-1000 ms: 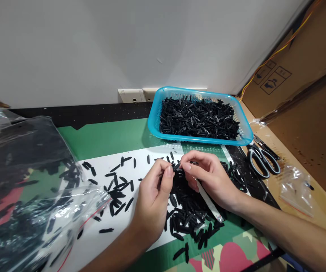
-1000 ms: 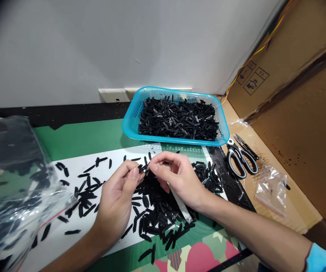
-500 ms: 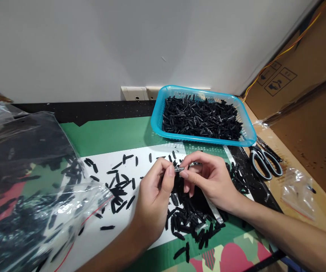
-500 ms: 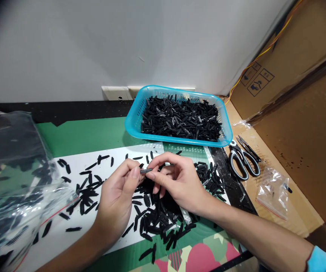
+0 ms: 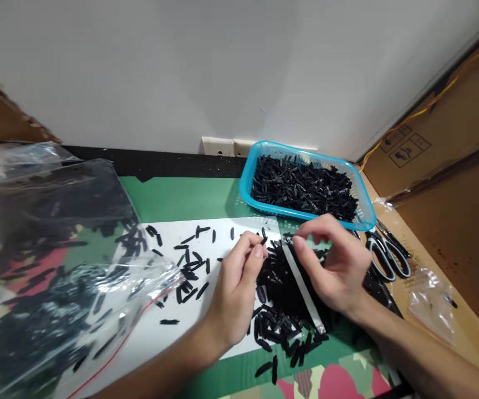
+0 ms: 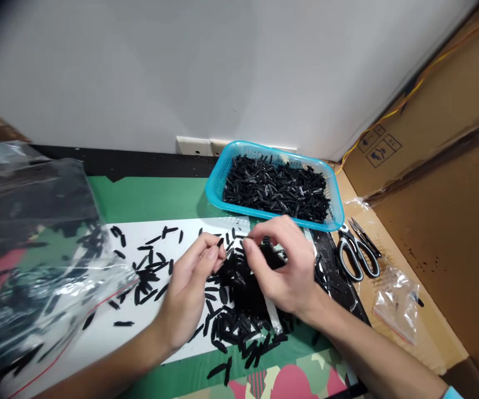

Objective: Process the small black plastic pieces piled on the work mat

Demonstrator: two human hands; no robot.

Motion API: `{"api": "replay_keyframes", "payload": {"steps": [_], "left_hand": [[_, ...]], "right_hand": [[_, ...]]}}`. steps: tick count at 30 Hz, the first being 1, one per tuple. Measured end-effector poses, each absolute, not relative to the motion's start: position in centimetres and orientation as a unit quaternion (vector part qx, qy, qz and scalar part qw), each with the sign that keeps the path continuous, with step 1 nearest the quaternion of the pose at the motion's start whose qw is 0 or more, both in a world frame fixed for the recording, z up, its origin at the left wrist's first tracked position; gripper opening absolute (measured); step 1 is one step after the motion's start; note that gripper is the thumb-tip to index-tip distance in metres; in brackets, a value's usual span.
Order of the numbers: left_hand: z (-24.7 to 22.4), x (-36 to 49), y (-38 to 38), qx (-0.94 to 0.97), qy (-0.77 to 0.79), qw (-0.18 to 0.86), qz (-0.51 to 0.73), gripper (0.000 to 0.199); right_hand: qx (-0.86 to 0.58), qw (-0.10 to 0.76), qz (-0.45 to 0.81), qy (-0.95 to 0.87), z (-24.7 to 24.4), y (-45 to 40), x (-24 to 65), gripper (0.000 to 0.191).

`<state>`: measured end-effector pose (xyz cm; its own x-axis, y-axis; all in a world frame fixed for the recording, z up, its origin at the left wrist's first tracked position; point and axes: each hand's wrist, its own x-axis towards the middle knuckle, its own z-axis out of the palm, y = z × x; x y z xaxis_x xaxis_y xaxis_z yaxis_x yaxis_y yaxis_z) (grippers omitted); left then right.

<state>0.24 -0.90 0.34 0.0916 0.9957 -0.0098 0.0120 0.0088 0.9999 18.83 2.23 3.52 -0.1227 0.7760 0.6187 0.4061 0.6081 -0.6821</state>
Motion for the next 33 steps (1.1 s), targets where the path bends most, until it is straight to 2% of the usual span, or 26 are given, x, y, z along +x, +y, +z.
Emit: {"api": "replay_keyframes", "payload": {"steps": [3,6,8,9,11,15,22,33], "left_hand": [[0.7,0.3,-1.0,0.531,0.474,0.528,0.463,0.031],[0.9,0.4,-1.0,0.536,0.471,0.531,0.457,0.028],[1.1,0.5,-1.0,0.532,0.468,0.536,0.459,0.028],[1.1,0.5,-1.0,0.531,0.467,0.536,0.462,0.028],[1.1,0.6,-1.1,0.531,0.465,0.528,0.471,0.030],[1.0,0.7,-1.2,0.538,0.448,0.520,0.489,0.034],[1.2,0.7,-1.2,0.532,0.454,0.522,0.487,0.038],[1.0,0.6,-1.0,0.520,0.469,0.528,0.481,0.034]], "right_hand": [[-0.398,0.532,-0.017,-0.747,4.9,4.5,18.8,0.010],[-0.464,0.448,-0.053,-0.762,5.6,6.4,17.7,0.016],[-0.477,0.403,-0.014,-0.781,5.6,6.7,17.0,0.023],[-0.466,0.400,0.014,-0.789,5.5,6.6,16.7,0.020],[-0.427,0.419,0.082,-0.797,5.0,5.8,16.6,0.011],[-0.366,0.424,0.204,-0.803,3.8,3.9,17.7,0.012],[-0.370,0.416,0.331,-0.762,2.0,2.9,19.1,0.009],[-0.379,0.436,0.407,-0.708,2.1,2.8,19.0,0.003]]}}
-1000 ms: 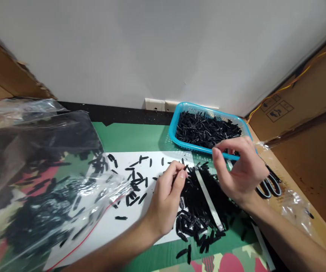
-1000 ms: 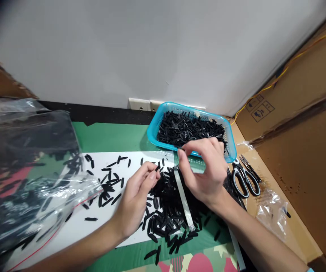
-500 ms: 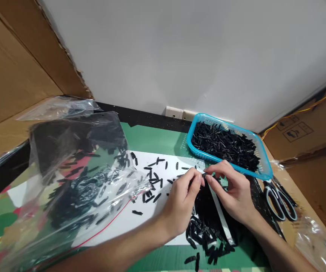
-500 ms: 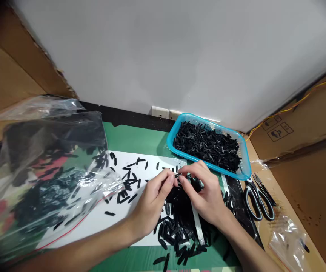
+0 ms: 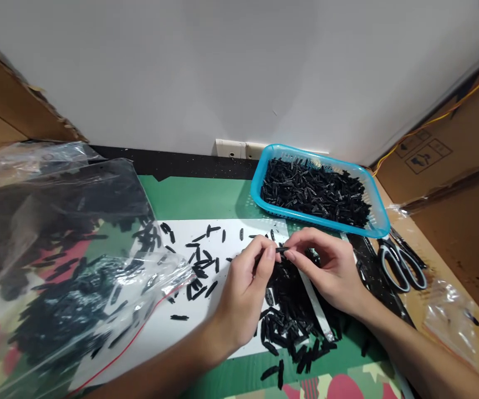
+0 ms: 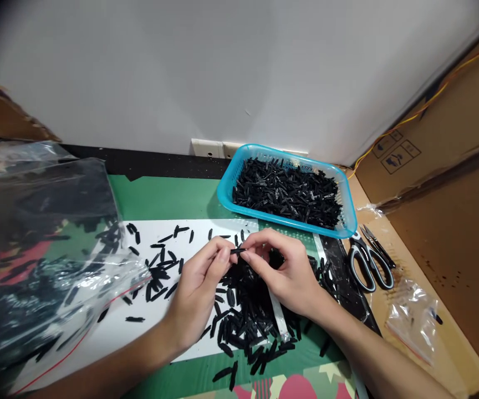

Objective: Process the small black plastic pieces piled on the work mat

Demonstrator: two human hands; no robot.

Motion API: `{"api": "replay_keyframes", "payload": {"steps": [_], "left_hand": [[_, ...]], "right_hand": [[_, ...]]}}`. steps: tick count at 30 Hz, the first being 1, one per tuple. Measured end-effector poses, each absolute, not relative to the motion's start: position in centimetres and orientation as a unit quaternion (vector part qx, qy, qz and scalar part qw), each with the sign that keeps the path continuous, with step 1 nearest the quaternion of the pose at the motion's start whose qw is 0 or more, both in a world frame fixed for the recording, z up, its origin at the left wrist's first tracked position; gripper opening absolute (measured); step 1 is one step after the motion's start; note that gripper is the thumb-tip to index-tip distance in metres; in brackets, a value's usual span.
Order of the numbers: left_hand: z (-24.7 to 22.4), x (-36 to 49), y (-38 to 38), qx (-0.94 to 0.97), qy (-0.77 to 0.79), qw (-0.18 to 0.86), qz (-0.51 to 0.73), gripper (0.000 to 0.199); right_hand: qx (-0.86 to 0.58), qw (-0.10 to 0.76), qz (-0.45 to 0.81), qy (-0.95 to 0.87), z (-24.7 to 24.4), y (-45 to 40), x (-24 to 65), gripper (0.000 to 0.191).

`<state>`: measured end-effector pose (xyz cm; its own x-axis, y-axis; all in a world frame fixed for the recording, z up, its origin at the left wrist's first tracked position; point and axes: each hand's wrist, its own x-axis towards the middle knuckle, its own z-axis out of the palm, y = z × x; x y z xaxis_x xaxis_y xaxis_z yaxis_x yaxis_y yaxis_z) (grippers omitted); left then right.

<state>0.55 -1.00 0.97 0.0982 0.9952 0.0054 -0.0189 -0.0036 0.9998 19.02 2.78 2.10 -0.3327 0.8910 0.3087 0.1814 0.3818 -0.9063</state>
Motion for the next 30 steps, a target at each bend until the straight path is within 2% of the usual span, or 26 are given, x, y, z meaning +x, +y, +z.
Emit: {"api": "replay_keyframes", "payload": {"steps": [5,11,30], "left_hand": [[0.90,0.63,-0.84,0.509,0.467,0.529,0.493,0.028],[0.51,0.57,-0.97,0.504,0.463,0.534,0.496,0.026],[0.59,0.57,-0.68,0.518,0.471,0.527,0.481,0.024]], "right_hand": [[-0.379,0.443,0.429,-0.690,2.39,2.81,18.88,0.003],[-0.380,0.441,0.568,-0.582,2.35,2.66,18.73,0.015],[-0.366,0.440,0.626,-0.530,2.13,2.96,18.52,0.024]]}}
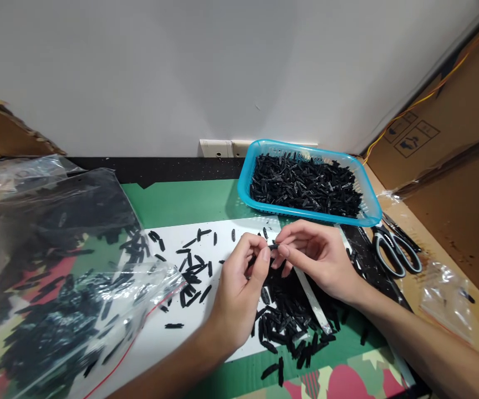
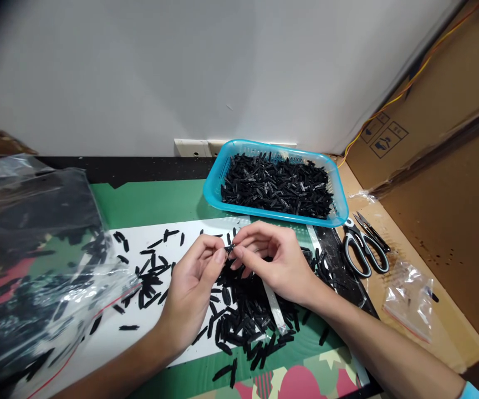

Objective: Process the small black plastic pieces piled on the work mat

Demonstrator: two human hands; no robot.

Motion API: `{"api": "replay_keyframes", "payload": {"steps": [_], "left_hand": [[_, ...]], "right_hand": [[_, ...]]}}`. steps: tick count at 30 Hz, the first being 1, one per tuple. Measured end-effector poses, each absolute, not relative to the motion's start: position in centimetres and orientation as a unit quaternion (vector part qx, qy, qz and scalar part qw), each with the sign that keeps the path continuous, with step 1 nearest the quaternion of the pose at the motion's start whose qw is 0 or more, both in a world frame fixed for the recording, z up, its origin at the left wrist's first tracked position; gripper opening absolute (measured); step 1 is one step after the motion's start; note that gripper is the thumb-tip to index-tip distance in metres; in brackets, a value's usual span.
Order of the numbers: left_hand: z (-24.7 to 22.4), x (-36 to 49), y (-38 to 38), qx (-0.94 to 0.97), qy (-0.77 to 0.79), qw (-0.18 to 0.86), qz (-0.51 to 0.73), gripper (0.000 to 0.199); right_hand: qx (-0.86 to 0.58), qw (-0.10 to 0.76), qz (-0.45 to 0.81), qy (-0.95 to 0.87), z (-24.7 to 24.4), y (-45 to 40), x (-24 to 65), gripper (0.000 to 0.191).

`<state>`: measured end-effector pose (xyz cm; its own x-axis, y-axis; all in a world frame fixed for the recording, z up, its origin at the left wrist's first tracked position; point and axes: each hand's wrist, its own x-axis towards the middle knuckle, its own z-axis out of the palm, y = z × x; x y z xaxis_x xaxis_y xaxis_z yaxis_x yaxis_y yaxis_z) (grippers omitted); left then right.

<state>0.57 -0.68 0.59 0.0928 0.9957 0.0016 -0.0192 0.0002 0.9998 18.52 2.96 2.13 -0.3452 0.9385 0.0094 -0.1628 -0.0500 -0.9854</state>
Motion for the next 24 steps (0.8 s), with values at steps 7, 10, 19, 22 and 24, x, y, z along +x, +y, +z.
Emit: {"api": "replay_keyframes", "payload": {"steps": [7,10,19,22,24], "left_hand": [[0.67,0.66,-0.82,0.524,0.452,0.543,0.475,0.022],[0.74,0.71,-0.90,0.528,0.442,0.552,0.471,0.022],[1.05,0.85,-0.63,0.505,0.438,0.564,0.485,0.024],[0.95,0.67,-0.71,0.518,0.455,0.546,0.476,0.024],[0.91,0.56,-0.82,0.531,0.465,0.534,0.466,0.023]], "right_hand": [[-0.364,0.422,0.664,-0.498,2.26,3.27,18.21,0.034],[-0.363,0.422,0.670,-0.492,2.28,3.30,18.19,0.037],[-0.354,0.444,0.652,-0.502,2.34,3.23,18.01,0.034],[-0.374,0.454,0.545,-0.597,2.75,2.97,18.26,0.016],[-0.366,0.463,0.393,-0.705,2.98,2.79,18.59,0.002]]}}
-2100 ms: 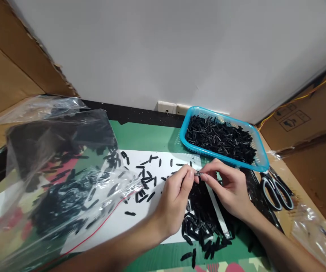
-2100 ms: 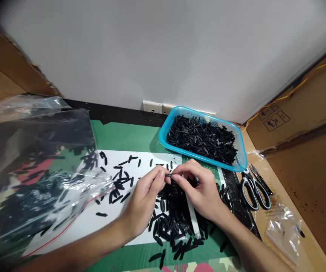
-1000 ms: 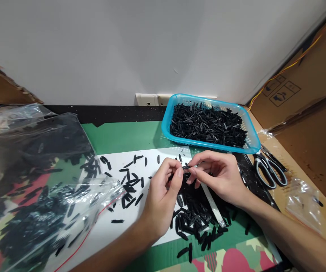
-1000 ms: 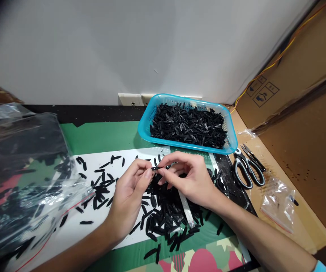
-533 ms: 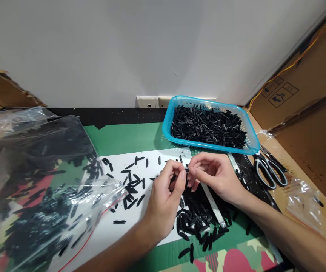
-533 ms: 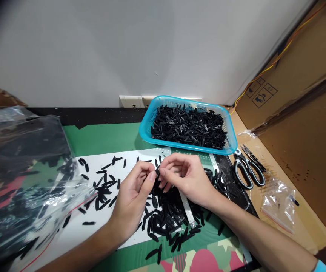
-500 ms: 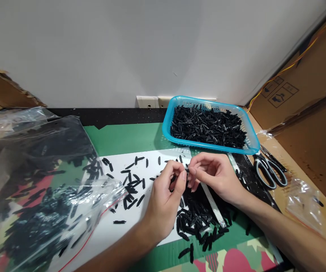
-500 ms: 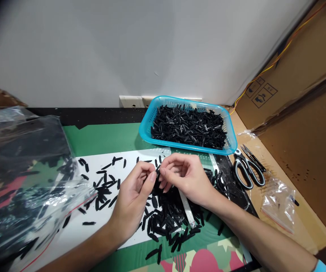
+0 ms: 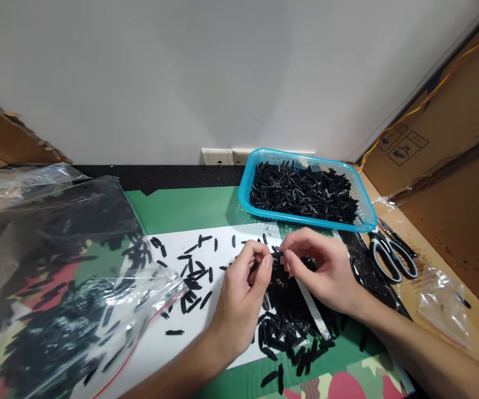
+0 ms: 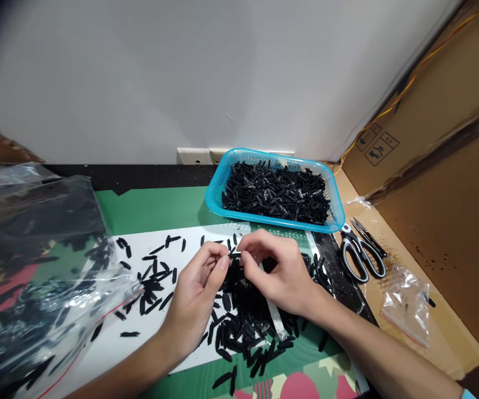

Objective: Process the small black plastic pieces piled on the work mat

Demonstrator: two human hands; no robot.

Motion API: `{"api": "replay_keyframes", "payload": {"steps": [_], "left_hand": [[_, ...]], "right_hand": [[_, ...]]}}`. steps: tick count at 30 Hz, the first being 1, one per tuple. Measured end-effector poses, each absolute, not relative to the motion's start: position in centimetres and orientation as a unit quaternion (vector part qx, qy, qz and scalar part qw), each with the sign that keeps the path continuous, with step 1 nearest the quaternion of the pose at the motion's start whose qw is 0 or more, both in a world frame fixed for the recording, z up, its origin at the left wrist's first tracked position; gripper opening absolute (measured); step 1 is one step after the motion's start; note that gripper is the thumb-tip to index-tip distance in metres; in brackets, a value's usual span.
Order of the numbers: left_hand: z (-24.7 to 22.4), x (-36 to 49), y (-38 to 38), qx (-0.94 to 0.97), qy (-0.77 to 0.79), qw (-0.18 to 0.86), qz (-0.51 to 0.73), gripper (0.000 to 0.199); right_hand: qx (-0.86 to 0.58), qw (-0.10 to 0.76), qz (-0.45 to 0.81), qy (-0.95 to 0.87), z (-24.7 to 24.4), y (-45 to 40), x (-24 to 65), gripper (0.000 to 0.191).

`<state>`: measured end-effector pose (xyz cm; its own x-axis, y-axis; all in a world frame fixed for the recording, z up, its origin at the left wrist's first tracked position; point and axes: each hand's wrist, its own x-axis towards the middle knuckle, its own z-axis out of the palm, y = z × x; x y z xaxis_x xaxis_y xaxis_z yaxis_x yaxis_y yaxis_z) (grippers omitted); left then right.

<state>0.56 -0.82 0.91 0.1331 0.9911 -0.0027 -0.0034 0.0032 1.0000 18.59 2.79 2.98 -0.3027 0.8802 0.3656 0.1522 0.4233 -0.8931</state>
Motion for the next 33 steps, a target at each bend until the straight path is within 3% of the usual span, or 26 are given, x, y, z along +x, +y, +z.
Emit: {"api": "replay_keyframes", "payload": {"steps": [3,5,9,14,16,20,24,26,29,33], "left_hand": [[1.1,0.5,-1.0,0.540,0.461,0.539,0.453,0.024],[1.3,0.6,-1.0,0.547,0.456,0.543,0.445,0.025],[1.6,0.6,-1.2,0.562,0.451,0.537,0.439,0.027],[1.4,0.4,-1.2,0.551,0.447,0.537,0.456,0.029],[1.5,0.4,-1.2,0.545,0.446,0.540,0.461,0.028],[1.6,0.2,-1.4,0.539,0.447,0.554,0.451,0.025],[1.2,0.2,-1.5,0.493,0.448,0.563,0.489,0.014],[0.9,0.4,-1.4,0.436,0.432,0.597,0.517,0.006],[1.0,0.8,-1.1,0.304,0.347,0.711,0.531,0.021],[1.7,0.9,-0.9,0.168,0.251,0.804,0.513,0.024]], "right_hand": [[-0.316,0.469,0.198,-0.801,3.1,2.7,19.2,0.019],[-0.313,0.481,0.157,-0.804,3.1,2.9,19.6,0.023],[-0.349,0.493,0.173,-0.778,3.3,3.3,19.8,0.021],[-0.328,0.416,0.272,-0.803,3.3,3.4,19.1,0.011],[-0.326,0.461,0.257,-0.784,3.3,3.7,19.0,0.014],[-0.365,0.570,0.079,-0.732,4.2,5.4,19.6,0.019],[-0.389,0.449,0.067,-0.802,4.9,6.8,20.3,0.027],[-0.357,0.431,0.063,-0.827,4.5,6.5,20.3,0.031],[-0.292,0.449,0.067,-0.842,3.5,4.8,19.7,0.028],[-0.231,0.419,0.061,-0.876,2.5,2.5,18.3,0.020]]}}
